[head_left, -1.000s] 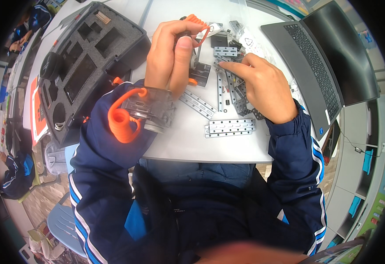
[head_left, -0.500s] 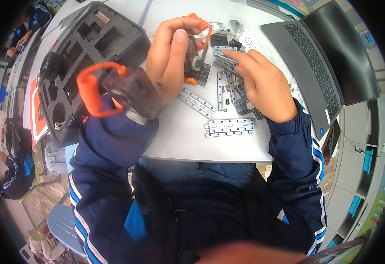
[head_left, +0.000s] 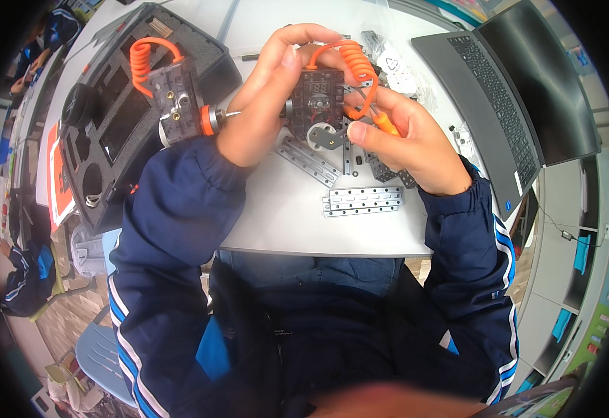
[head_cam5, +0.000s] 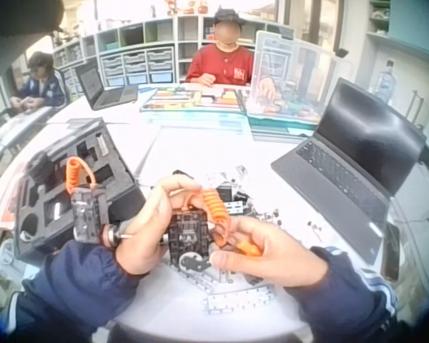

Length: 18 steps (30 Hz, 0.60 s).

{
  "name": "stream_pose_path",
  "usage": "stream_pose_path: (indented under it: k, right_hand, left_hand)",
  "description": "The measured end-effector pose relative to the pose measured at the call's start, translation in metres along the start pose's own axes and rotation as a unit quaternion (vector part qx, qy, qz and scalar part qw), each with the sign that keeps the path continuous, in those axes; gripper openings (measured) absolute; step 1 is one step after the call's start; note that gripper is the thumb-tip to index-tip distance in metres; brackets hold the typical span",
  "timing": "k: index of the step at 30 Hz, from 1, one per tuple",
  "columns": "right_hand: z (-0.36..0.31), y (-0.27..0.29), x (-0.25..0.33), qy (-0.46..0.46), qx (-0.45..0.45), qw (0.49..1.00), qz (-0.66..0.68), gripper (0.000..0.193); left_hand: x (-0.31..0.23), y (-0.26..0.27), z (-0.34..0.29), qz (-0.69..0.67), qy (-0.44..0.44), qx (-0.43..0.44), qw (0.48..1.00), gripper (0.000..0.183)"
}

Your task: The person assembles a small electronic device using a screwdriver and pliers. They tighten screws on a motor housing, attach metal brackets, and connect wires to a circuit board. The person handles multiple small parts and tools on a white table.

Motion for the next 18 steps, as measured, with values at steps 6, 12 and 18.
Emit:
stream_pose_path:
  k: [6, 12, 18]
  right_hand:
    - [-0.002, -0.001, 0.009, 0.126, -0.048, 0.991, 0.026, 0.048]
    - [-0.015, 0.003, 0.02, 0.267, -0.16, 0.924, -0.223, 0.057]
    - [-0.023, 0.002, 0.033, 0.368, -0.21, 0.816, -0.394, 0.055]
  left_hand:
    - [-0.001, 0.001, 0.004, 0.043, -0.033, -0.006, 0.999, 0.057]
    - [0.008, 0.002, 0.003, 0.036, 0.066, 0.022, 0.997, 0.055]
    - [0.018, -0.004, 0.002, -0.042, 0.143, 0.041, 0.988, 0.048]
Point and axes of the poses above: each hand's wrist, its own z-axis towards the middle knuckle, its own y-axis out of the back of the hand, x = y × z, the point moved 8 cm from there along z, towards the middle knuckle, and after that the axes turned 1 degree about z, right-handed, at the moved point
